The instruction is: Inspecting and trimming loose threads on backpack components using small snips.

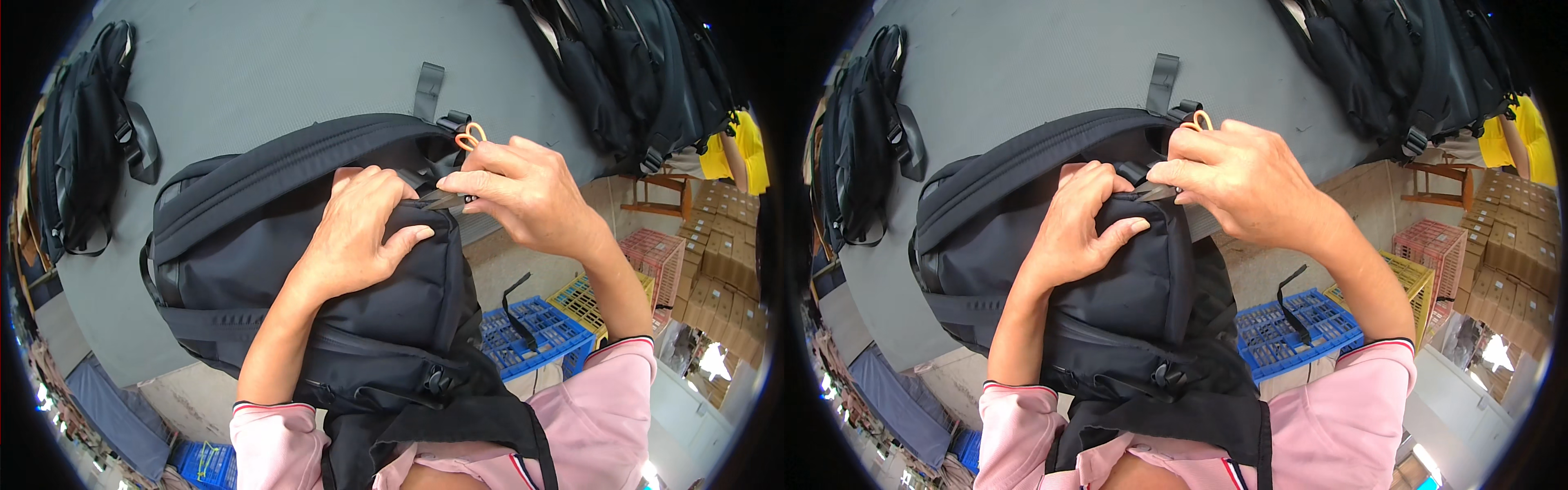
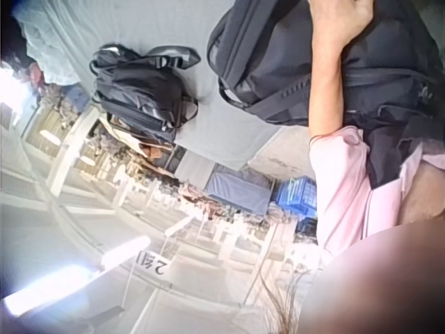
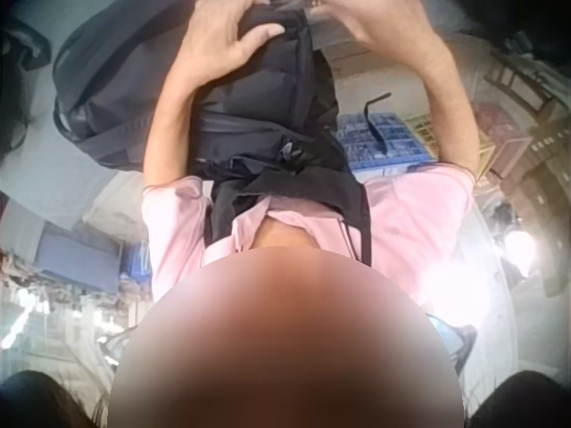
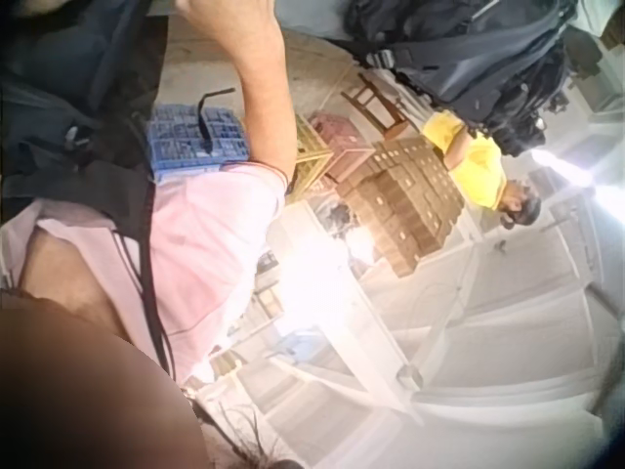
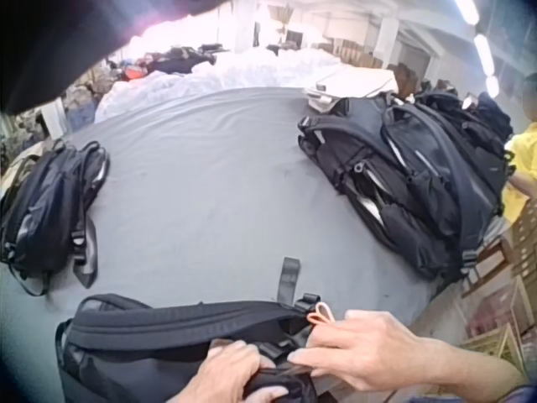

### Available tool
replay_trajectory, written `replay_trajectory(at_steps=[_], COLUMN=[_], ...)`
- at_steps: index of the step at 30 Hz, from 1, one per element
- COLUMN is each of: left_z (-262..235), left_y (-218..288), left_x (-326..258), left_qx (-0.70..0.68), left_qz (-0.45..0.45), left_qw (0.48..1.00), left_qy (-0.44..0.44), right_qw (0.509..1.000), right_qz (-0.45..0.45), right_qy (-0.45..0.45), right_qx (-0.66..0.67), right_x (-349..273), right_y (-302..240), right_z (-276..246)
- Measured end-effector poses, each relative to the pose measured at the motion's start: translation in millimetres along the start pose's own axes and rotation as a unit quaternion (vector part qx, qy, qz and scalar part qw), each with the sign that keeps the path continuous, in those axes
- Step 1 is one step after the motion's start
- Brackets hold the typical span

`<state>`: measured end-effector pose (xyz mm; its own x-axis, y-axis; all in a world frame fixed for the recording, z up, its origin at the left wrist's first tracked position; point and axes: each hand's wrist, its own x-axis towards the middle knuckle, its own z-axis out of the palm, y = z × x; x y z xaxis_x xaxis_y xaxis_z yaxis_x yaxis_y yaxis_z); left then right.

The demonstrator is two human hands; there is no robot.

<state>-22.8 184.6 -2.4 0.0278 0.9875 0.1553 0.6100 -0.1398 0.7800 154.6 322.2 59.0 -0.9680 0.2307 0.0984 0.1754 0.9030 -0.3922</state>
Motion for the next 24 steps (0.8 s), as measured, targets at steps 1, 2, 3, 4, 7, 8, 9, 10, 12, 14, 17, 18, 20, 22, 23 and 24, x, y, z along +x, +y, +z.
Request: replay_trajectory(at_steps=[1,2,3,4,7,8,9,10,12,14,17,18,20,22,23,24], left_z=[-0.4,-1.2,-1.4,-1.4,0.3,0.6,0.7,0.7,0.2,0.1,1.5,-0.1,-0.7,-0.5,-0.7,-0.6], left_y=[0.0,0.8,1.8,2.1,0.2,-0.1,-0.4,-0.7,-1.0,-1.5,-1.2,-0.6,-0.9,-1.4,-1.3,-1.0], left_x=[0.4,0.9,1.7,2.0,1.4,1.2,0.8,0.4,0.5,0.3,1.1,1.3,0.2,-0.7,0.1,0.7], left_qx=[-0.002,-0.003,-0.010,-0.017,-0.018,-0.018,-0.015,-0.013,-0.017,-0.021,-0.031,-0.027,-0.023,-0.018,-0.017,-0.020], left_qz=[0.004,0.002,-0.010,-0.023,-0.018,-0.018,-0.011,-0.004,-0.006,-0.006,-0.003,-0.005,-0.006,-0.013,-0.013,-0.011], left_qw=[1.000,1.000,1.000,1.000,1.000,1.000,1.000,1.000,1.000,1.000,0.999,1.000,1.000,1.000,1.000,1.000], left_qy=[0.002,0.002,-0.006,-0.013,-0.007,-0.007,-0.003,0.001,0.001,0.002,0.009,0.004,-0.003,-0.001,-0.001,0.000], right_qw=[0.999,0.997,0.997,0.995,0.991,0.988,0.988,0.985,0.983,0.995,0.972,0.972,0.992,0.998,0.999,0.999], right_qz=[-0.036,-0.071,-0.072,-0.090,-0.125,-0.142,-0.142,-0.152,-0.162,-0.071,0.048,0.048,0.024,0.011,-0.015,-0.041], right_qy=[0.010,0.021,0.020,0.011,0.011,0.022,0.021,0.029,0.037,0.064,0.132,0.132,0.066,0.034,0.034,0.033], right_qx=[-0.015,-0.030,-0.028,-0.036,-0.055,-0.065,-0.065,-0.074,-0.083,0.006,0.190,0.190,0.105,0.061,0.035,0.010], right_x=[3.5,6.3,7.2,7.5,9.5,9.9,9.3,8.3,3.9,-4.1,-10.0,-9.3,-6.2,-3.5,-1.1,1.0], right_y=[2.0,3.7,6.0,8.5,7.5,6.5,5.8,5.1,4.9,6.9,6.5,5.6,2.5,2.2,3.1,4.0], right_z=[-1.4,-2.3,-2.3,-2.4,-3.9,-4.2,-3.6,-2.7,1.3,10.3,15.9,14.8,7.2,3.0,2.9,2.6])
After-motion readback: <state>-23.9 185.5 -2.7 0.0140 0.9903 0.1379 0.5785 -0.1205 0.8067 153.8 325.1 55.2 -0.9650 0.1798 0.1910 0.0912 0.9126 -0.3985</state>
